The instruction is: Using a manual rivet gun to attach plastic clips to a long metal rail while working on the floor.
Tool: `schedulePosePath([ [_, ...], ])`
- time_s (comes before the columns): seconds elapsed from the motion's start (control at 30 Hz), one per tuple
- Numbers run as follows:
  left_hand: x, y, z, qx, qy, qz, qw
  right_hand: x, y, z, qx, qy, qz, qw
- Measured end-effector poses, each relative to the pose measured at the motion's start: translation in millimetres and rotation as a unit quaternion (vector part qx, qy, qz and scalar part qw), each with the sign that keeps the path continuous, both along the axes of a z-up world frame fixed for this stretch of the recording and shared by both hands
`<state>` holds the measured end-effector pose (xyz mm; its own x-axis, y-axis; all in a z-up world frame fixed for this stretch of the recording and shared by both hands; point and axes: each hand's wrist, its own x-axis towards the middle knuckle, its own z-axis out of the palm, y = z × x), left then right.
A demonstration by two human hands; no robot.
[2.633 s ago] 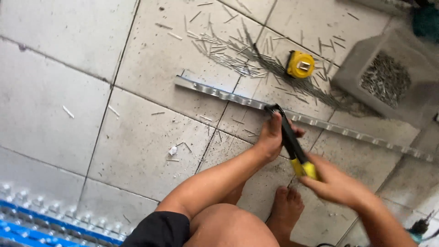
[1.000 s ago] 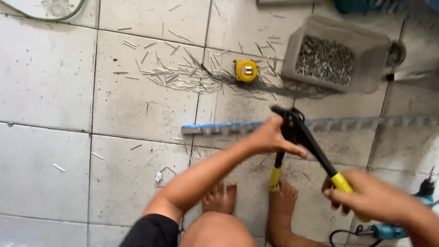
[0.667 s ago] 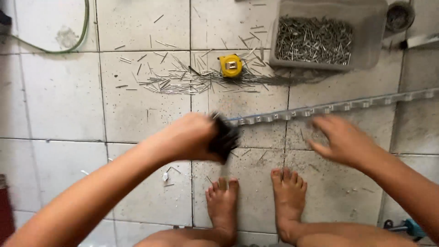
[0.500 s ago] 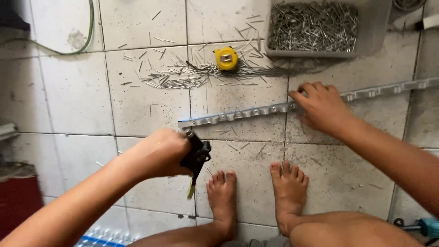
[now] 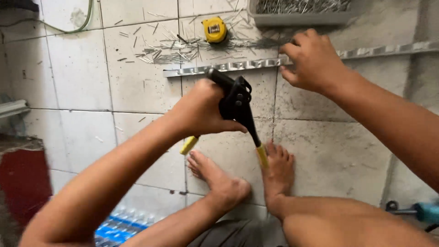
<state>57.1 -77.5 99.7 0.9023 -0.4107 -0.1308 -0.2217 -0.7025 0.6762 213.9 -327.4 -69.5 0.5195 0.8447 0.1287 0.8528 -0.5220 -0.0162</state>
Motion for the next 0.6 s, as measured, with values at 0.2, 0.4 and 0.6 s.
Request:
schedulePosePath([
  [0.2, -82.0, 2.1, 39.5, -0.075, -0.069, 0.147, 0.984, 39.0, -58.4, 54.1, -0.082, 0.056, 0.008, 0.995],
  [0.4, -135.5, 33.5, 98.0, -0.014, -0.253, 0.128, 0.959, 88.2, -121.2, 54.2, -0.115, 0.195, -0.117, 0.967],
  [0.6, -118.8, 16.2, 89.7, -0.093, -0.332, 0.132, 0.929, -314.4, 51.2, 16.2, -0.176, 0.106, -0.141, 0.968],
])
